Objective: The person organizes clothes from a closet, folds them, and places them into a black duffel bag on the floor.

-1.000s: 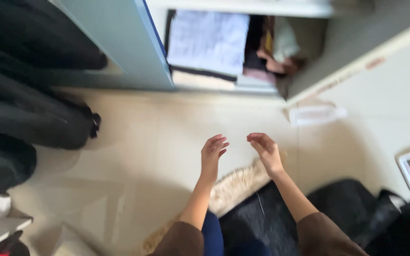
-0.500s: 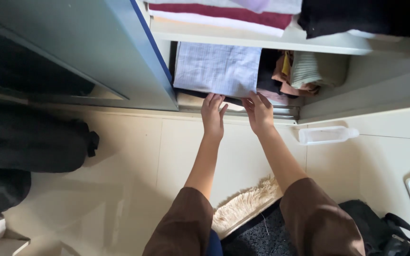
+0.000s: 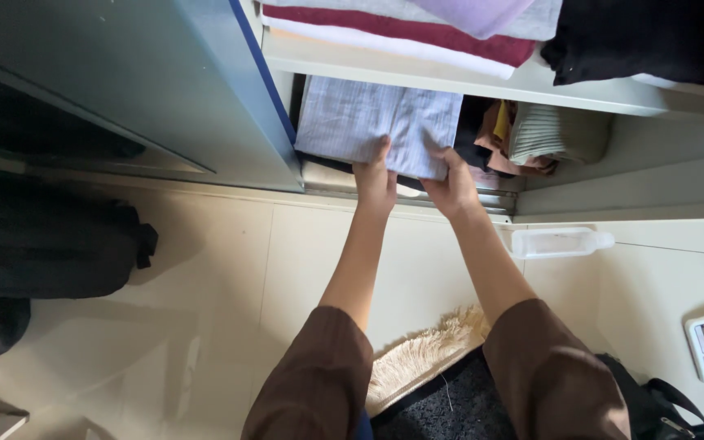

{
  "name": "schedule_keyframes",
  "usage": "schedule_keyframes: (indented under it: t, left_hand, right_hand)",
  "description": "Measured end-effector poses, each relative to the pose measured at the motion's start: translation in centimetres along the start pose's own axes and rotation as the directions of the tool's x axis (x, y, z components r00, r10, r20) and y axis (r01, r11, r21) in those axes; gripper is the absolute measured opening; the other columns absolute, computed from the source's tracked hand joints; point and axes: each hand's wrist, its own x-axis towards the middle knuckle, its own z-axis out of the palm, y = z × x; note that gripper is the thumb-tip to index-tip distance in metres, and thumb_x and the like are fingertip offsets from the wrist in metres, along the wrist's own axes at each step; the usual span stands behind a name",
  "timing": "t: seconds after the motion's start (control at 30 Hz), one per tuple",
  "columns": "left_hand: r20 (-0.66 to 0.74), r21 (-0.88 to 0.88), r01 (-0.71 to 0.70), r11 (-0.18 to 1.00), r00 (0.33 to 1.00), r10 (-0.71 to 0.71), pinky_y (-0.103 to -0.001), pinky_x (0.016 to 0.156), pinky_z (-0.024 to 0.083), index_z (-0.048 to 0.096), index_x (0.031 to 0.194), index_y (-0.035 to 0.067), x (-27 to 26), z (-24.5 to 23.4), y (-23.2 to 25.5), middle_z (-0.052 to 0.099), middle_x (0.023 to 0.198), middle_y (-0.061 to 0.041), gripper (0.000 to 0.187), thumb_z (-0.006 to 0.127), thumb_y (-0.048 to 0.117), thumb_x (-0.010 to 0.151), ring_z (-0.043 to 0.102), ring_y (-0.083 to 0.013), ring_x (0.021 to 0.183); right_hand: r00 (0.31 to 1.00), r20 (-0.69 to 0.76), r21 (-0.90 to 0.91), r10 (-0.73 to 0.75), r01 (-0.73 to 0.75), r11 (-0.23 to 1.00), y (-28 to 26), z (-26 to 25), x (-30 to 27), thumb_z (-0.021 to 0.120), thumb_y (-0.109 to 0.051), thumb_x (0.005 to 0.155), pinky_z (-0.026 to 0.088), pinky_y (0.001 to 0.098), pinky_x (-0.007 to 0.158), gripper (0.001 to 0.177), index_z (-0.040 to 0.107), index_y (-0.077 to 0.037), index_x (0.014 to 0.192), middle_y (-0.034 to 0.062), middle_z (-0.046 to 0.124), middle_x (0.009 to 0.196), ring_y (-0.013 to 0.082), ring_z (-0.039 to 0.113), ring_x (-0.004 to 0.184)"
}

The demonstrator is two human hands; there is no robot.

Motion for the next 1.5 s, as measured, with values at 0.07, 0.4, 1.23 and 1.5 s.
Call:
schedule_keyframes:
  t: [0.07, 0.4, 1.23, 1.5]
  left_hand:
    - [0.033, 0.017, -0.02, 1.0, 0.999, 0.02, -0.036, 0.091, 0.052, 0.051, 0.143, -0.001, -0.8, -0.7, 0.2, 0.06, 0.133, -0.011, 0.064, 0.081, 0.011, 0.088, 0.06, -0.0206, 0.116]
    - [0.073, 0.185, 0.079, 0.98, 0.993, -0.094, -0.038, 0.098, 0.054, 0.047, 0.143, 0.008, -9.4, -4.0, 1.6, 0.06, 0.133, -0.008, 0.066, 0.078, 0.006, 0.085, 0.06, -0.0214, 0.122]
    - [0.29, 0.477, 0.406, 0.779, 0.764, -0.576, -0.039, 0.102, 0.049, 0.052, 0.14, -0.004, -53.5, -23.1, 4.3, 0.062, 0.134, -0.014, 0.056, 0.072, 0.0, 0.087, 0.06, -0.0245, 0.123]
    - [0.276, 0.514, 0.472, 0.716, 0.7, -0.659, -0.042, 0.1, 0.05, 0.058, 0.133, -0.003, -61.4, -30.2, 4.6, 0.064, 0.128, -0.014, 0.055, 0.073, -0.006, 0.081, 0.062, -0.0283, 0.118]
  right_hand:
    - [0.998, 0.011, 0.03, 0.056, -0.057, 0.998, -1.2, 1.5, -0.6, 0.063, -0.007, 0.083, 0.048, 0.0416, 0.109, 0.048, 0.058, -0.001, 0.13, 0.0098, 0.064, 0.128, 0.0251, 0.061, 0.121]
    - [0.998, -0.016, -0.144, 0.063, -0.065, 0.987, -1.9, -1.0, -6.3, 0.069, -0.009, 0.082, 0.052, 0.0444, 0.107, 0.059, 0.052, 0.001, 0.138, 0.0128, 0.063, 0.13, 0.0283, 0.063, 0.122]
    - [0.944, -0.329, 0.04, -0.01, 0.024, 0.999, 13.5, -12.2, -60.8, 0.063, 0.0, 0.083, 0.052, 0.0499, 0.101, 0.049, 0.055, 0.0, 0.132, 0.0133, 0.066, 0.125, 0.03, 0.064, 0.115]
    - [0.916, -0.401, 0.237, -0.011, 0.116, 0.964, 23.9, -20.0, -73.4, 0.063, -0.012, 0.089, 0.049, 0.0505, 0.104, 0.037, 0.06, 0.002, 0.123, 0.0141, 0.066, 0.122, 0.0304, 0.063, 0.115]
